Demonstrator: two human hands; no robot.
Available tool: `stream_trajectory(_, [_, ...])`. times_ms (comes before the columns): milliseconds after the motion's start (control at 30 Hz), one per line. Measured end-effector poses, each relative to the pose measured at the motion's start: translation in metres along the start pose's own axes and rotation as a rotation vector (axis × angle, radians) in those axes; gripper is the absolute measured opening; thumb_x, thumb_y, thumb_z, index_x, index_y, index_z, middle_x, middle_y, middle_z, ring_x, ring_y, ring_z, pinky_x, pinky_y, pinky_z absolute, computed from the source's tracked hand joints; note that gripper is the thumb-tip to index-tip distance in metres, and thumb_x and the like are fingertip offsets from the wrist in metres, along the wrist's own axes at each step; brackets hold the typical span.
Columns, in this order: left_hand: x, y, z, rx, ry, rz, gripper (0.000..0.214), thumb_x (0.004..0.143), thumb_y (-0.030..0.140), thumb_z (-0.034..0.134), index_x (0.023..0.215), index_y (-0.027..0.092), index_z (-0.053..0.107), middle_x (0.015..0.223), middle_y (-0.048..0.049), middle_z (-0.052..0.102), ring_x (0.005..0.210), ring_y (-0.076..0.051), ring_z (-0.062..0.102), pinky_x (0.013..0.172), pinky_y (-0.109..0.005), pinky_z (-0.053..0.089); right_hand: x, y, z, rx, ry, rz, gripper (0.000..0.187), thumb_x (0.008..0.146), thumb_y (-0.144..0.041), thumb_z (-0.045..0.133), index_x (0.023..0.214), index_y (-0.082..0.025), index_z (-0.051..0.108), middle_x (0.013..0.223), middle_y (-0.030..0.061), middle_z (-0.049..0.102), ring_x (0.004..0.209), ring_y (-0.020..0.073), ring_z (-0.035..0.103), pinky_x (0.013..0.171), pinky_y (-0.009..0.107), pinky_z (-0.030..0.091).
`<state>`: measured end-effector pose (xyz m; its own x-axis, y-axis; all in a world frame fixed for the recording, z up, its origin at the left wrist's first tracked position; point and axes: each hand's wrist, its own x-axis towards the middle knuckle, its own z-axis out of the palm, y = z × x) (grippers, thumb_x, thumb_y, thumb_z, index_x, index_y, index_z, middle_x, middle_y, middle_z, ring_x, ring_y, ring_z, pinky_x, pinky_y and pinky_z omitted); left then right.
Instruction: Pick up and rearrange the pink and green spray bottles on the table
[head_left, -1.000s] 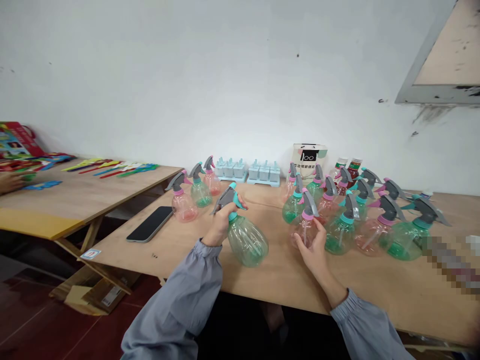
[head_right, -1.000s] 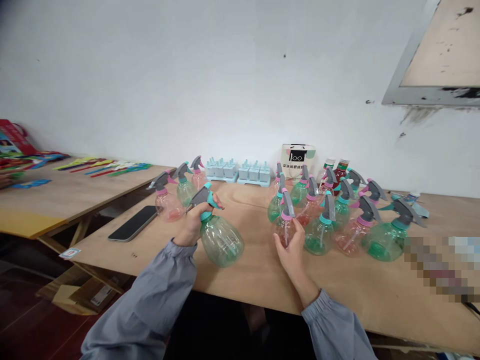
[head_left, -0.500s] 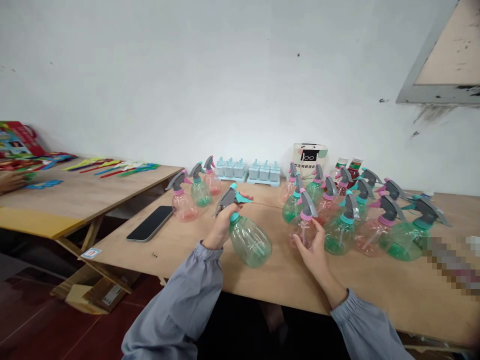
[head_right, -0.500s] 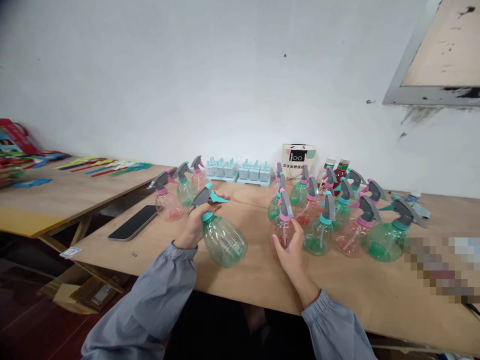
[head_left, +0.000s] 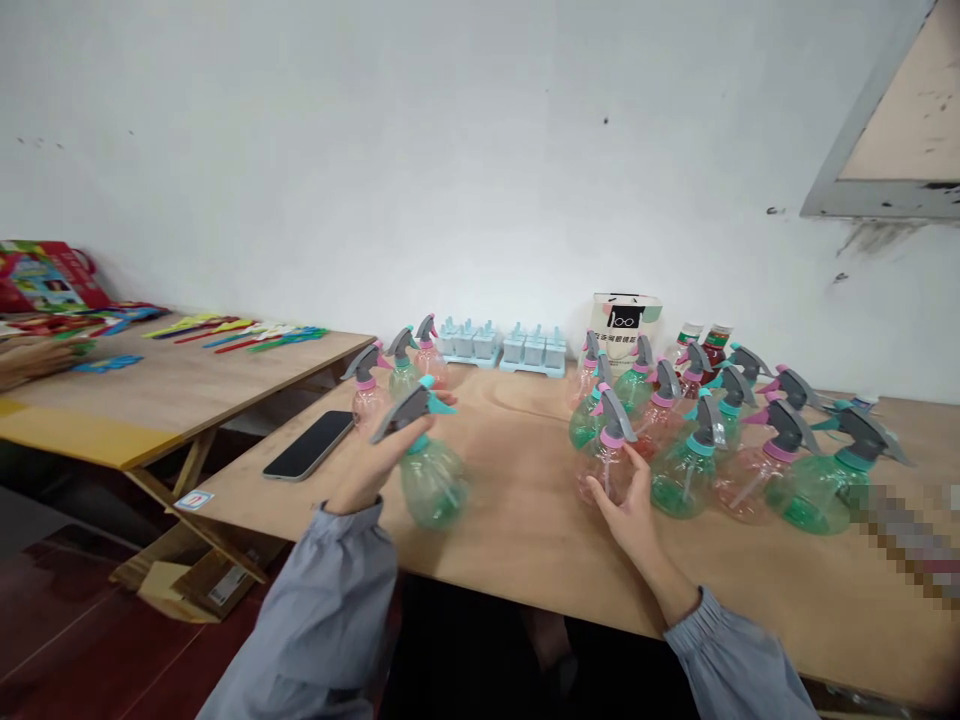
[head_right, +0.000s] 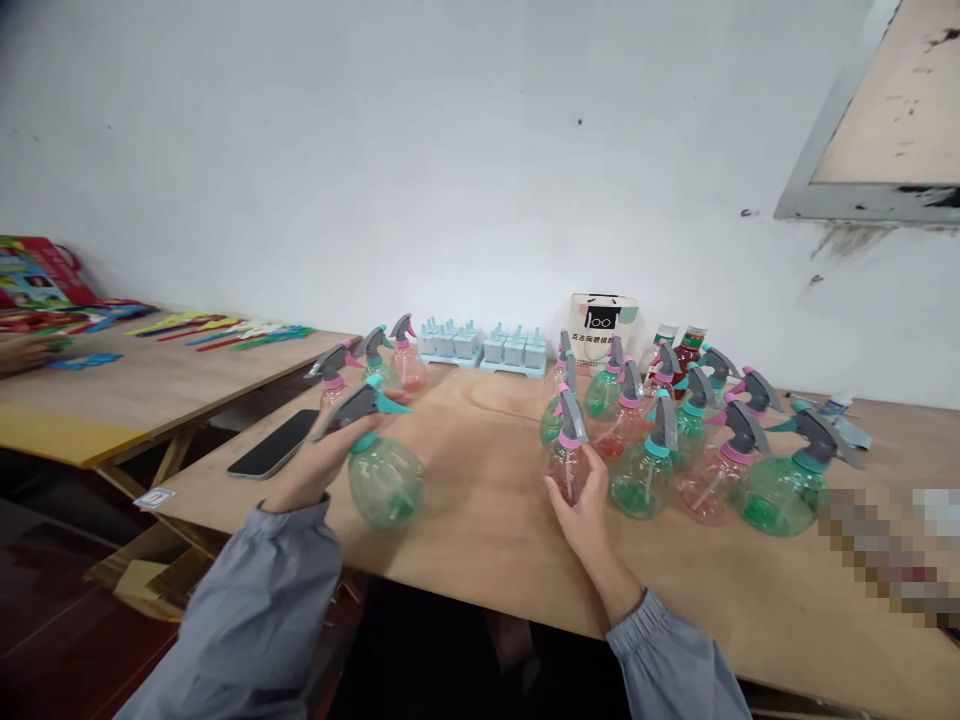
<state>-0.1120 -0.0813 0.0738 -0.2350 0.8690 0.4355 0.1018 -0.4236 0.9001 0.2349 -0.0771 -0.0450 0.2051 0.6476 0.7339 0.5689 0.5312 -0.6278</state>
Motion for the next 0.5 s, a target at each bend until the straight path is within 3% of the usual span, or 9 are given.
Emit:
stream_trajectory(100, [0.007, -0.001, -0.049, 0.142, 0.276, -0.057, 0.041, 0.058, 0.039, 0.087, 0.092, 0.021, 0.075, 0.086, -0.0033, 0.074, 0.086, -0.025, 0.07, 0.075, -0.033, 0.057, -0.001, 0.001, 0.001, 0.011, -0.01, -0.002, 0.068, 0.086, -0.049, 0.068, 0.141, -0.019, 0.04, 0.137, 0.0157, 0.049, 0.13, 0.0321, 0.049, 0.113, 0.057, 0.037])
stream_trajectory(233, [0.02, -0.015, -0.101, 0.244, 0.4, -0.038, 0.035, 0.06, 0.044, 0.085, 0.081, 0.019, 0.072, 0.071, 0.0002, 0.068, 0.071, -0.019, 0.064, 0.063, -0.03, 0.054, -0.001, 0.002, 0.001, 0.019, -0.017, -0.002, 0.069, 0.086, -0.049, 0.068, 0.141, -0.019, 0.039, 0.137, 0.016, 0.049, 0.131, 0.0324, 0.049, 0.113, 0.058, 0.037])
stream_trajectory(333, [0.028, -0.035, -0.118, 0.262, 0.477, 0.012, 0.035, 0.06, 0.042, 0.084, 0.082, 0.017, 0.072, 0.072, 0.0023, 0.066, 0.072, -0.017, 0.061, 0.067, -0.03, 0.053, 0.0, 0.002, 0.002, 0.021, -0.024, -0.002, 0.069, 0.086, -0.051, 0.067, 0.141, -0.019, 0.039, 0.138, 0.0161, 0.049, 0.131, 0.0327, 0.049, 0.113, 0.059, 0.037])
stream_trajectory(500, [0.042, -0.059, -0.12, 0.316, 0.625, 0.063, 0.032, 0.062, 0.04, 0.081, 0.08, 0.015, 0.071, 0.067, 0.0024, 0.061, 0.068, -0.016, 0.057, 0.066, -0.029, 0.05, -0.001, 0.002, 0.002, 0.023, -0.038, -0.008, 0.071, 0.086, -0.053, 0.067, 0.142, -0.019, 0.039, 0.138, 0.0164, 0.049, 0.131, 0.0337, 0.049, 0.113, 0.06, 0.037])
